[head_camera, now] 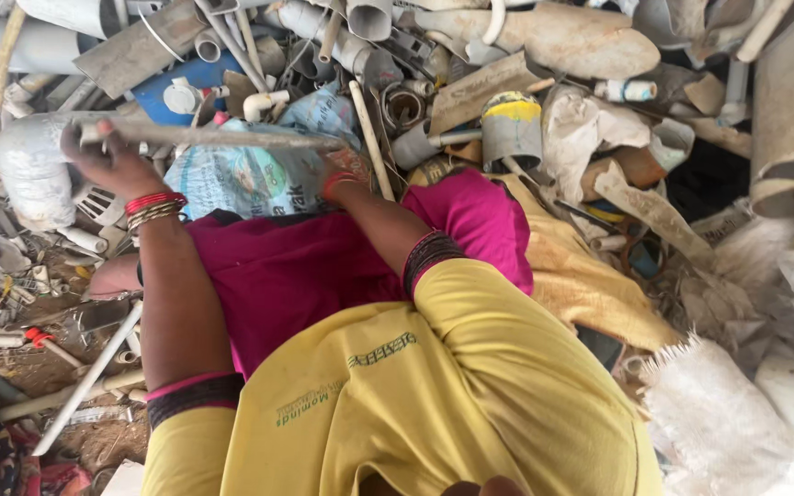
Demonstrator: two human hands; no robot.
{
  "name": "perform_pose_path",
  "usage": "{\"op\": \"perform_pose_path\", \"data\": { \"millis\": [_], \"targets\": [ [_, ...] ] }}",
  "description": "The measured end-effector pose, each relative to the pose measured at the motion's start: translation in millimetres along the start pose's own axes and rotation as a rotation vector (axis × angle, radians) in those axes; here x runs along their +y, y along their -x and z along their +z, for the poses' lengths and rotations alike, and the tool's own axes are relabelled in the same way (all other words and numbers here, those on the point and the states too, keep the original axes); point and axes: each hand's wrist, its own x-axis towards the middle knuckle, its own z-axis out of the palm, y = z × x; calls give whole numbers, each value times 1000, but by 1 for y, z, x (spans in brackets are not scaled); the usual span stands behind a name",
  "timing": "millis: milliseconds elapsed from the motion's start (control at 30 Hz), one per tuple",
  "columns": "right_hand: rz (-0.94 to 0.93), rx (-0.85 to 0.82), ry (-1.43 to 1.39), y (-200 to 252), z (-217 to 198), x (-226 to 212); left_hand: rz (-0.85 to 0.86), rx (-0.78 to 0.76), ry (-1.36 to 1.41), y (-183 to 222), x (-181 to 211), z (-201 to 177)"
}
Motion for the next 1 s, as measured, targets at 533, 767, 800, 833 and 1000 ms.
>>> {"op": "perform_pose_path", "data": {
  "millis": [533,767,800,833,1000],
  "targets": [
    [106,873,-270,63,-199,1,687,-796,-607,158,142,181],
    [-242,891,-1382,33,-229,40,273,-839,-1540,129,161,122],
    [-215,720,-1455,35,-226,38,332,-884,-1643,127,160,119],
    [-205,549,-1518,33,-231,32,447,-834,-1692,123,157,119],
    [-186,333,-1714,41,-236,24,867,-535,-1563,91,104,110]
  ]
}}
